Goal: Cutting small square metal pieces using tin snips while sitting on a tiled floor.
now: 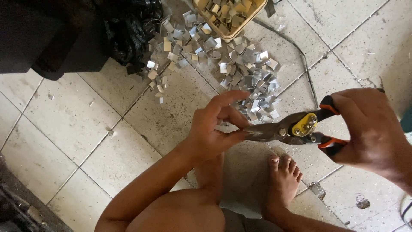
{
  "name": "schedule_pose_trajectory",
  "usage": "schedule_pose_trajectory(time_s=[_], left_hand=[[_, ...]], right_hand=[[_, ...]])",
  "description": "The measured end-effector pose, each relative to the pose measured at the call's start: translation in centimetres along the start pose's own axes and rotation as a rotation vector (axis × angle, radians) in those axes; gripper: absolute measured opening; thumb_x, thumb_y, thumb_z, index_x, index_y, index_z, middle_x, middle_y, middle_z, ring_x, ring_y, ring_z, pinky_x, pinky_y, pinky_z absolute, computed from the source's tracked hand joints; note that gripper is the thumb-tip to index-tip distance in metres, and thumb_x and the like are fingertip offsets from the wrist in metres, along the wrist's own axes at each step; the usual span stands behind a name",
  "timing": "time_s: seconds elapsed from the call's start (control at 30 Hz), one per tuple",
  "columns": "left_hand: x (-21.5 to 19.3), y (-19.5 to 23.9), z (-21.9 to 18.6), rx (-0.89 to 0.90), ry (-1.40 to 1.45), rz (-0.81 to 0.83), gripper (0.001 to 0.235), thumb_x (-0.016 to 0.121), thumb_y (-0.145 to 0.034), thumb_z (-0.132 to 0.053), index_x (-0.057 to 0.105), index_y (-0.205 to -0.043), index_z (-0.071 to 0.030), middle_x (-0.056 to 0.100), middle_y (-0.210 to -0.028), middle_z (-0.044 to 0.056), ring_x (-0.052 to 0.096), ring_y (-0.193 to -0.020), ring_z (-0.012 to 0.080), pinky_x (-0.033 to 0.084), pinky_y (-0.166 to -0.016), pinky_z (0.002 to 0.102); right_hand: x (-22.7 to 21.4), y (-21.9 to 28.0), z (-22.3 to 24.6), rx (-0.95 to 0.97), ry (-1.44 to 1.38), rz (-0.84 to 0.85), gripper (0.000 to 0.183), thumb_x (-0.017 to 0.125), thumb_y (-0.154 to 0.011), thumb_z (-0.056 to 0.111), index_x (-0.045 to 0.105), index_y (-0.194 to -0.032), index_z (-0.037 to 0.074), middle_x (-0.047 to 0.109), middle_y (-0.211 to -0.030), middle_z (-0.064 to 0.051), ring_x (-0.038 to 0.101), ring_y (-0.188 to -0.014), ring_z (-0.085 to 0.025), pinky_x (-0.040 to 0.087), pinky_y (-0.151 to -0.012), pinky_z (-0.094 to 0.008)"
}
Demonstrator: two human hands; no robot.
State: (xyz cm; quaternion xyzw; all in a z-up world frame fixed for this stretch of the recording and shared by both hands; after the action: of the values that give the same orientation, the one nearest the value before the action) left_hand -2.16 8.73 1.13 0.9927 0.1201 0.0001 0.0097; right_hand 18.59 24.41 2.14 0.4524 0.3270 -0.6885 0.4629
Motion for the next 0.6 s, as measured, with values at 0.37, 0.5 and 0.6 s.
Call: schedule_pose_trajectory(time_s=[0.37, 0.5, 0.6], left_hand=[[-1.2, -3.9, 1.0, 0.210, -0.132, -0.116, 0.036, 0.080, -0.087, -0.005, 0.064, -0.119, -0.008, 0.075, -0.093, 0.009, 0.070, -0.074, 0.0140, 0.062, -0.068, 0.025], [-6.7, -10.3, 0.3, 0.258, -0.197, -0.304, 0.015, 0.067, -0.094, 0.005, 0.065, -0.104, -0.007, 0.074, -0.091, 0.008, 0.067, -0.070, 0.0119, 0.053, -0.055, 0.021], [-9.7, -12.7, 0.0, 0.444, -0.309, -0.440, 0.025, 0.078, -0.093, -0.010, 0.066, -0.115, -0.012, 0.075, -0.104, 0.003, 0.074, -0.074, 0.0136, 0.061, -0.064, 0.024]], right_hand=[[0.5, 2.1, -2.9, 0.326, -0.164, 0.031, 0.058, 0.085, -0.047, -0.004, 0.068, -0.102, -0.005, 0.070, -0.081, -0.013, 0.059, -0.061, -0.021, 0.048, -0.058, -0.032], [1.7, 3.9, -4.4, 0.425, -0.176, 0.059, 0.066, 0.087, -0.051, -0.003, 0.068, -0.114, -0.007, 0.070, -0.088, -0.014, 0.064, -0.073, -0.022, 0.053, -0.067, -0.031], [3.3, 5.1, -5.0, 0.509, -0.177, 0.097, 0.065, 0.088, -0.052, 0.002, 0.070, -0.114, -0.003, 0.073, -0.089, -0.011, 0.066, -0.074, -0.021, 0.052, -0.066, -0.031]])
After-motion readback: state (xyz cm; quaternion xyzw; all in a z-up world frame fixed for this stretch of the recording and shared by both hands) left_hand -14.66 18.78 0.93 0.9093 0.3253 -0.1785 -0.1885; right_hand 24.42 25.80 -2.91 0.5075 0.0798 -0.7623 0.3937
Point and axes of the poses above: each hand's wrist, its own y-axis away from the middle knuckle, its own x-axis out of the palm, z = x × y, the point moved 8 cm from there along -y, towards the middle knuckle
